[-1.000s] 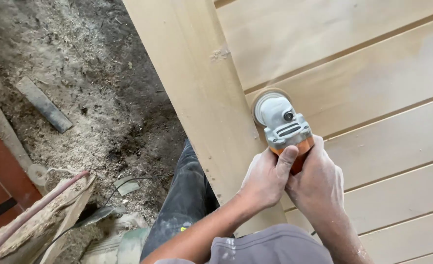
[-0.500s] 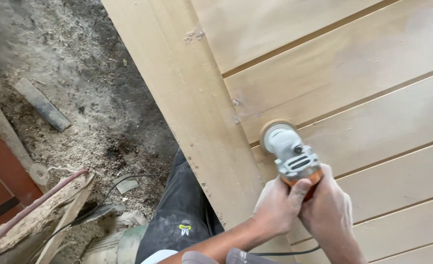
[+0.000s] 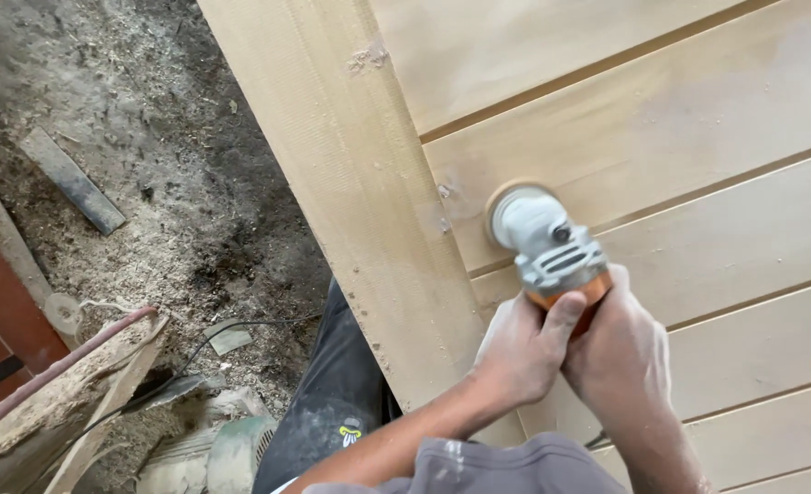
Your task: Sand the surface and grooves of a wooden door using a power sander.
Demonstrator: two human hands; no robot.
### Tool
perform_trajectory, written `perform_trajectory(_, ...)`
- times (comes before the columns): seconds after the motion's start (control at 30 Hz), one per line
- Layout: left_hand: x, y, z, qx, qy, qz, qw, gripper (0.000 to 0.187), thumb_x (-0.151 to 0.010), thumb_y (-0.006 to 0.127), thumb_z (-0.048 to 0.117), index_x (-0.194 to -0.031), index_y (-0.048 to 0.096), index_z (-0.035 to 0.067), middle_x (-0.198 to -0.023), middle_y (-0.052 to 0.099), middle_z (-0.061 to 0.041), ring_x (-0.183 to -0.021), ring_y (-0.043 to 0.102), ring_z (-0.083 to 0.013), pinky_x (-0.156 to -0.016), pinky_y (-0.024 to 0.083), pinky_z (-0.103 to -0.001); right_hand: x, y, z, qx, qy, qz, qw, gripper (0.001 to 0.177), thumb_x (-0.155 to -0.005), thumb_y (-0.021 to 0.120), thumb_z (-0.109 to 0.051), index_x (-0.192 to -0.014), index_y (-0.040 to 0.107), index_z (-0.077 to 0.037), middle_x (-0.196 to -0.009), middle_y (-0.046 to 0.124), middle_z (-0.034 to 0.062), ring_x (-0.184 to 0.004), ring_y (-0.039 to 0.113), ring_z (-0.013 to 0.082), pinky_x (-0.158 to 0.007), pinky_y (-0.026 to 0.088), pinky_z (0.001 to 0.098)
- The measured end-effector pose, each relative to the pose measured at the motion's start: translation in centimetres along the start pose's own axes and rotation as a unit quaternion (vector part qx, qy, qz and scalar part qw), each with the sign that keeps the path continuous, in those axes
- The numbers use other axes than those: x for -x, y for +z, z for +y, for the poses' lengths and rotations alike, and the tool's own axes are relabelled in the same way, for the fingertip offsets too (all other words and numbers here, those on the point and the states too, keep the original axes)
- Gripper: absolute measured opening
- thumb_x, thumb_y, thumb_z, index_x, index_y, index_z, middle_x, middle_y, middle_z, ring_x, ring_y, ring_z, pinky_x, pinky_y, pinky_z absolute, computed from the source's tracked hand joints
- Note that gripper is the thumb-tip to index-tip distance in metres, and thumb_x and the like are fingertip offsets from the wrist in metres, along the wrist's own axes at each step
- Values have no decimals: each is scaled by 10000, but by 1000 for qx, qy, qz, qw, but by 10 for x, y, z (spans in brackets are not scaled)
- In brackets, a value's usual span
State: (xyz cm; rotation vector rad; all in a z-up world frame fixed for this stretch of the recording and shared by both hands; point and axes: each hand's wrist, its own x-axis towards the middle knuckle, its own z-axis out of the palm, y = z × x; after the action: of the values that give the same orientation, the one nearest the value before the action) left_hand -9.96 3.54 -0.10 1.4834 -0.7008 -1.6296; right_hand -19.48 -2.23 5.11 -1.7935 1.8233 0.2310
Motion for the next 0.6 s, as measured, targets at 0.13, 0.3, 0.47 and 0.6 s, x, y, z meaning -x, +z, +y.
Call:
perform_trajectory(0.13,1,-8,8,9,-12,4,1000,840,-989,361,742,-1167,658,-24,-906,722,-214,-904,705,-376,-780,550,-429,-5,-3,-15,4,-19,-1,1000,455,-900,691,-376,-1161,546,-33,-851,704,268,-842,683,500,-713,531,561)
perform_trajectory(0.3,4,-8,2,62,23,5,998,786,-1010,370,719,-1222,632,9,-986,731,-185,-947,729,-322,-838,551,-426,-2,-4,-15,-1,-41,-13,999,450,-862,708,-350,-1172,571,-54,-864,713,256,-825,690,493,-697,534,557)
perform_trajectory(0.47,-28,6,25,30,-19,-59,998,729,-994,388,675,-1258,647,47,-983,746,-200,-952,728,-369,-818,545,-443,-17,-10,18,39,11,24,999,493,-884,734,-346,-1230,553,-45,-896,708,276,-883,688,499,-741,533,556)
perform_trajectory(0.6,-65,23,49,-5,-44,-110,993,709,-951,445,671,-1280,638,74,-1001,767,-219,-963,747,-395,-820,564,-458,-36,-27,21,-6,39,74,996,553,-884,757,-309,-1323,533,-57,-991,720,249,-937,710,457,-752,540,534)
